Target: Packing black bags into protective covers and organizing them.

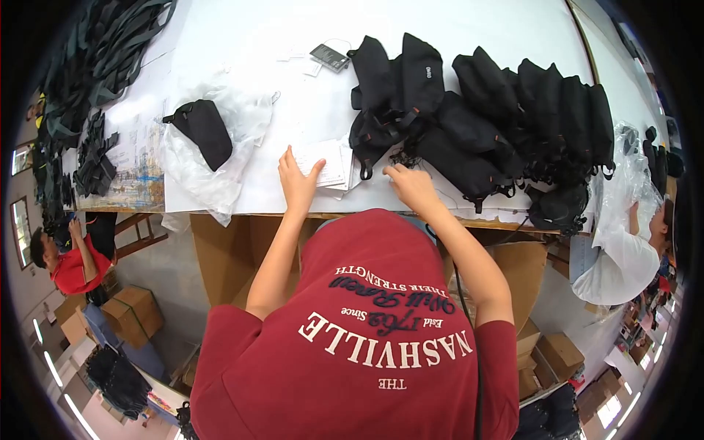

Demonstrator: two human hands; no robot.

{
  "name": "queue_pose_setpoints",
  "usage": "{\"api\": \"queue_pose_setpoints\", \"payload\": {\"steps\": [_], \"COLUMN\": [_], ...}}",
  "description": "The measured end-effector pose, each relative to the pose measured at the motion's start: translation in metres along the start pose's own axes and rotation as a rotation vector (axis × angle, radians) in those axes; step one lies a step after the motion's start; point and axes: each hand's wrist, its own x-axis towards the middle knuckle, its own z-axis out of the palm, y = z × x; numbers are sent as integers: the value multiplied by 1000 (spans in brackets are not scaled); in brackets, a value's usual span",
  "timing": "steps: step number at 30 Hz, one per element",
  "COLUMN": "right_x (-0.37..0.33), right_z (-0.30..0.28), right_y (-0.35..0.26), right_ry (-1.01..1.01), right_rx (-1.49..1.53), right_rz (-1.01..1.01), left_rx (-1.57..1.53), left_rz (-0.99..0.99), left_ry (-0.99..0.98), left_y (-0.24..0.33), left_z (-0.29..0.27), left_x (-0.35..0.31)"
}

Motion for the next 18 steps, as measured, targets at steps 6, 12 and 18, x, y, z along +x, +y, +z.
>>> {"api": "queue_pose_setpoints", "payload": {"steps": [6,12,18], "right_x": [3,8,1], "right_z": [20,-58,-132], "right_y": [18,-30,-67], "right_ry": [-61,250,639], "right_rx": [-210,239,1193], "right_rz": [28,76,293], "left_rx": [177,26,-703], "left_rz": [176,220,105], "left_ry": [139,247,-355], "left_y": [8,18,80], "left_z": [2,-17,-60], "left_x": [-4,-5,-4]}}
